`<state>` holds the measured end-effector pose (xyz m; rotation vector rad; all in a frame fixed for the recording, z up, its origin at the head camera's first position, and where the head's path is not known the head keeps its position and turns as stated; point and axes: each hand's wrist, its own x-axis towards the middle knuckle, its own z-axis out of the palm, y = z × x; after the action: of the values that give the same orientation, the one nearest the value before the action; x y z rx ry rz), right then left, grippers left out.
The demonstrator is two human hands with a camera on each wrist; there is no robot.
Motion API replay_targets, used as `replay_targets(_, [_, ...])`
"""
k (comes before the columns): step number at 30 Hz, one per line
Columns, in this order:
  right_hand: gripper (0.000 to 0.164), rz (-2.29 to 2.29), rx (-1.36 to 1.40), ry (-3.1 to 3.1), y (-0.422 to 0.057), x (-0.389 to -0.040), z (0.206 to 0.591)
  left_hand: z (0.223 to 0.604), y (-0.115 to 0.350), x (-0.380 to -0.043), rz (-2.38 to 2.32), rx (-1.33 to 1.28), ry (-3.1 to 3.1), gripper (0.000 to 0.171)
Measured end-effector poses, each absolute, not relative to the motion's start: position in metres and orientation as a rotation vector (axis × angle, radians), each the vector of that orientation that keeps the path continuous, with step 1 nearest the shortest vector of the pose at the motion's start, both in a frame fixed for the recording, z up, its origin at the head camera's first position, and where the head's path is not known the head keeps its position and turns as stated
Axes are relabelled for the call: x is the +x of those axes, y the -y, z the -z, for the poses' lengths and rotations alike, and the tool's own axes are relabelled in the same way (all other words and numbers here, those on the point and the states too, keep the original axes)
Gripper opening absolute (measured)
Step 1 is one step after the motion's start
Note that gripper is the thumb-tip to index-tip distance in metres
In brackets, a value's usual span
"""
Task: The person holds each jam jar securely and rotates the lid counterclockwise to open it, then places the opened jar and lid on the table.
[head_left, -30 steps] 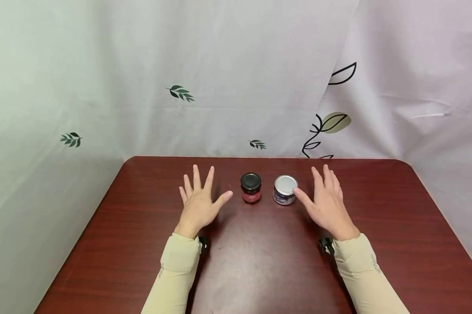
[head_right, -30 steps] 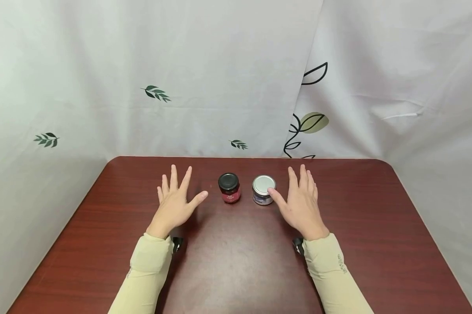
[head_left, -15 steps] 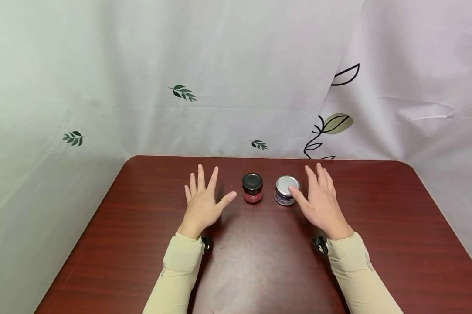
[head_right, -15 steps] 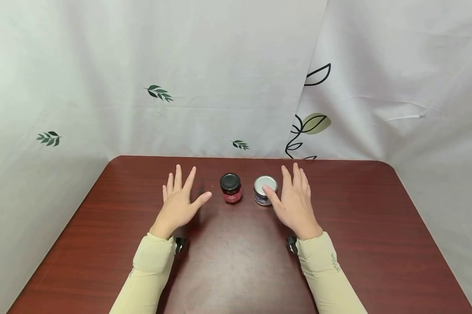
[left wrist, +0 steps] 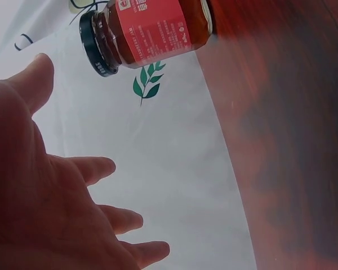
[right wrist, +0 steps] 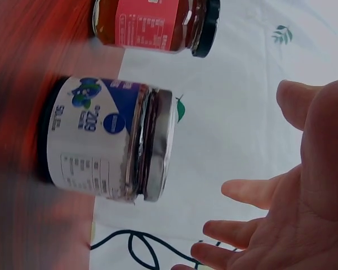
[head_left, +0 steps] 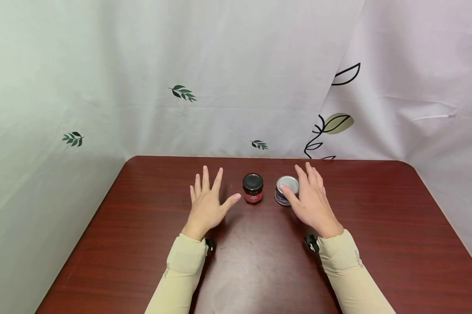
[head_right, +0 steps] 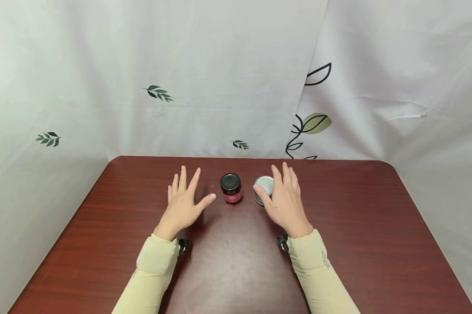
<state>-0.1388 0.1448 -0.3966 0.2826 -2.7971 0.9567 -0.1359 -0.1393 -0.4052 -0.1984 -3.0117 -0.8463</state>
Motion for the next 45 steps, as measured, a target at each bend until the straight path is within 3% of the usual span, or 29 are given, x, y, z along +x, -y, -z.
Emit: replay_targets(45, [0.076,-1.065,0.428,2.781,-0.095,-0.151,0.398,0.415,0.114,-0.137,0.889,-0.264,2.996,0.093])
